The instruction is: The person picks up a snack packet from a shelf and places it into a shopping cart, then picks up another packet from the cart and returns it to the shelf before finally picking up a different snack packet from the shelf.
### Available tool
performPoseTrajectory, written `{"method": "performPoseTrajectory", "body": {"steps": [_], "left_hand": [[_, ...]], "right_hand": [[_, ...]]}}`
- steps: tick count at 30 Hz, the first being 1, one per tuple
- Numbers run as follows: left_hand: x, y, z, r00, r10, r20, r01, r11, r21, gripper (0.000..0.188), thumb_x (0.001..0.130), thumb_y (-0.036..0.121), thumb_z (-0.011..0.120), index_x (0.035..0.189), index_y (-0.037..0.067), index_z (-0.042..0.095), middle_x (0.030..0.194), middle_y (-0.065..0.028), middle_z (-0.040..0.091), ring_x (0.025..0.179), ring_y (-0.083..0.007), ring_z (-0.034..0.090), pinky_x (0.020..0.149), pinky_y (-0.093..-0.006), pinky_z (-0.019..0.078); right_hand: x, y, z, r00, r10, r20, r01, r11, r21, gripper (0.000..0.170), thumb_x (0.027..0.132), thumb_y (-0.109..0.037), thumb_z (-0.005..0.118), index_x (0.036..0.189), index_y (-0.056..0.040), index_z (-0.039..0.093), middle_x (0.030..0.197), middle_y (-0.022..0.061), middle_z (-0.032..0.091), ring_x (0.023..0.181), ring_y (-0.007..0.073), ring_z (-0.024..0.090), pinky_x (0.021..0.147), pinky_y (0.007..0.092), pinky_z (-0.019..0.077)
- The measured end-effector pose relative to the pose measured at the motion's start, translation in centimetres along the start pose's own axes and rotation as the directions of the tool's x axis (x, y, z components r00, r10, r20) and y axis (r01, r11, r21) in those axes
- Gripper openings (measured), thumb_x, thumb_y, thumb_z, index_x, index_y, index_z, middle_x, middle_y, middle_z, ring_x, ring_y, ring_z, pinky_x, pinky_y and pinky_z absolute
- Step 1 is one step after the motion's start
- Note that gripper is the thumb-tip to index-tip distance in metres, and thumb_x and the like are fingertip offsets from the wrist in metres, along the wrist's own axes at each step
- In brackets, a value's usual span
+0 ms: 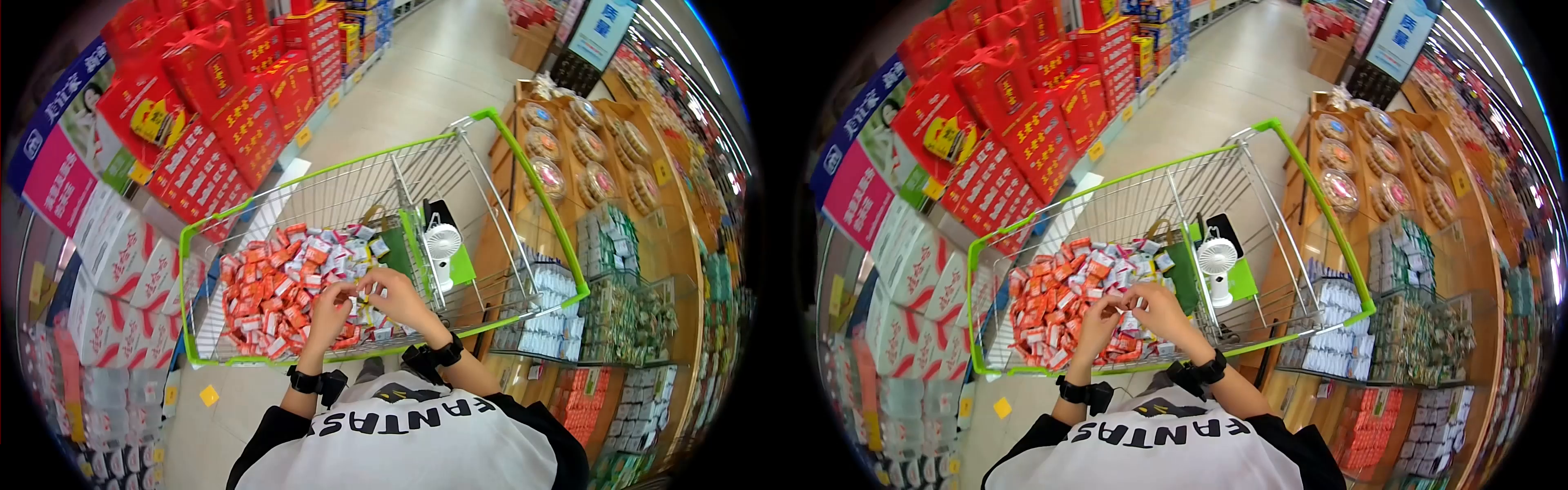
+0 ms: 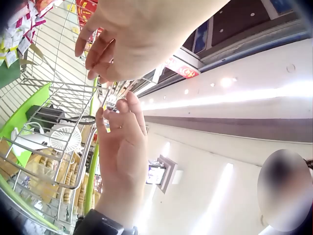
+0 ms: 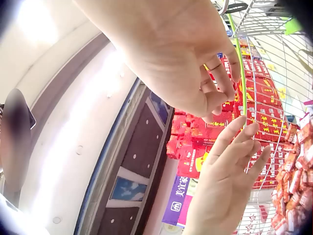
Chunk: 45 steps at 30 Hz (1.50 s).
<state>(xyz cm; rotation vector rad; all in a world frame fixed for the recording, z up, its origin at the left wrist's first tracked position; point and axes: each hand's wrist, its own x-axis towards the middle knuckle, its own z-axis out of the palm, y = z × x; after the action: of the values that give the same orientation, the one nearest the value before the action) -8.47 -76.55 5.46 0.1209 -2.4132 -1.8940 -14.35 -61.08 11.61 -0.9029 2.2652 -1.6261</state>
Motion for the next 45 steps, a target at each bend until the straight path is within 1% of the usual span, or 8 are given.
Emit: {"method": "performPoseTrajectory", "body": {"steps": [7, 13, 15, 23, 27, 33, 40, 45], "left_hand": [[2.3, 0.9, 2.5, 0.985, 0.119, 0.128, -0.113, 0.992, -0.049, 0.02, 0.073, -0.003, 0.049, 0.092, -0.001, 0.053, 0.083, -0.0091, 0.055, 0.072, -0.0163, 0.054, 0.066, -0.0263, 0.0433], [2.8, 3.1, 4.3, 0.964, 0.144, 0.225, -0.17, 0.981, 0.097, 0.019, 0.075, -0.003, 0.049, 0.093, 0.0, 0.052, 0.083, -0.0092, 0.054, 0.074, -0.0175, 0.053, 0.067, -0.0269, 0.0428], [2.6, 3.9, 5.3, 0.975, 0.124, 0.186, -0.1, 0.986, -0.134, 0.021, 0.074, -0.004, 0.048, 0.094, 0.001, 0.052, 0.083, -0.0077, 0.055, 0.075, -0.0164, 0.054, 0.068, -0.0269, 0.0433], [1.0, 6.3, 10.0, 0.94, 0.336, 0.06, -0.326, 0.935, -0.14, 0.022, 0.072, -0.008, 0.047, 0.09, 0.003, 0.055, 0.08, -0.0053, 0.054, 0.075, -0.0133, 0.055, 0.068, -0.0246, 0.0432], [-0.4, 7.9, 12.4, 0.887, 0.388, 0.251, -0.389, 0.92, -0.047, 0.02, 0.071, -0.009, 0.046, 0.087, 0.001, 0.054, 0.082, -0.0051, 0.054, 0.077, -0.0128, 0.055, 0.068, -0.0234, 0.0423], [-4.0, 8.7, 16.6, 0.83, 0.432, 0.354, -0.447, 0.893, -0.041, 0.021, 0.066, -0.009, 0.049, 0.084, 0.001, 0.055, 0.078, -0.0075, 0.051, 0.068, -0.0147, 0.051, 0.057, -0.024, 0.0408], [-9.0, 8.1, 21.5, 0.765, 0.375, 0.524, -0.343, 0.925, -0.16, 0.021, 0.068, -0.01, 0.047, 0.084, 0.0, 0.056, 0.077, -0.0069, 0.053, 0.068, -0.014, 0.054, 0.06, -0.0223, 0.0427], [-13.0, 9.1, 25.6, 0.639, 0.294, 0.711, -0.26, 0.952, -0.161, 0.022, 0.07, -0.011, 0.044, 0.085, 0.0, 0.056, 0.077, -0.0067, 0.053, 0.071, -0.0134, 0.055, 0.062, -0.0223, 0.0433]], "right_hand": [[-1.4, 0.9, -0.9, 0.998, 0.038, -0.041, -0.039, 0.999, -0.02, 0.021, 0.065, 0.003, 0.054, 0.083, -0.0055, 0.058, 0.076, 0.0051, 0.055, 0.068, 0.0147, 0.053, 0.06, 0.0248, 0.0419], [-2.7, -0.4, -2.3, 0.994, 0.02, -0.105, -0.013, 0.998, 0.068, 0.02, 0.066, 0.004, 0.052, 0.084, -0.002, 0.057, 0.077, 0.0074, 0.055, 0.07, 0.0162, 0.053, 0.066, 0.0272, 0.0435], [-3.6, -0.4, -3.2, 0.988, -0.016, -0.151, 0.025, 0.998, 0.059, 0.021, 0.066, 0.005, 0.052, 0.085, -0.0014, 0.056, 0.077, 0.0074, 0.054, 0.07, 0.016, 0.053, 0.066, 0.027, 0.0436], [-10.6, -1.6, -6.9, 0.942, 0.04, -0.334, -0.029, 0.999, 0.035, 0.022, 0.068, 0.006, 0.05, 0.087, -0.0019, 0.056, 0.078, 0.0063, 0.054, 0.072, 0.0145, 0.053, 0.067, 0.026, 0.0435], [-14.5, -1.3, -7.8, 0.888, 0.077, -0.454, -0.039, 0.995, 0.092, 0.021, 0.068, 0.006, 0.05, 0.087, -0.0011, 0.056, 0.078, 0.0058, 0.054, 0.073, 0.0135, 0.053, 0.067, 0.0253, 0.0438], [-20.4, -1.6, -8.3, 0.834, 0.075, -0.547, -0.041, 0.996, 0.074, 0.016, 0.07, 0.005, 0.05, 0.085, 0.0008, 0.055, 0.076, 0.0072, 0.054, 0.071, 0.0146, 0.054, 0.065, 0.026, 0.0448], [-28.5, -1.7, -8.4, 0.734, 0.17, -0.658, -0.102, 0.985, 0.14, 0.015, 0.073, 0.005, 0.049, 0.086, 0.001, 0.054, 0.077, 0.0078, 0.056, 0.071, 0.0147, 0.055, 0.065, 0.0259, 0.045], [-35.3, -0.8, -8.7, 0.607, 0.201, -0.768, -0.162, 0.978, 0.128, 0.017, 0.073, 0.004, 0.048, 0.088, 0.0005, 0.054, 0.077, 0.0077, 0.056, 0.072, 0.0137, 0.054, 0.065, 0.0254, 0.0443]]}}
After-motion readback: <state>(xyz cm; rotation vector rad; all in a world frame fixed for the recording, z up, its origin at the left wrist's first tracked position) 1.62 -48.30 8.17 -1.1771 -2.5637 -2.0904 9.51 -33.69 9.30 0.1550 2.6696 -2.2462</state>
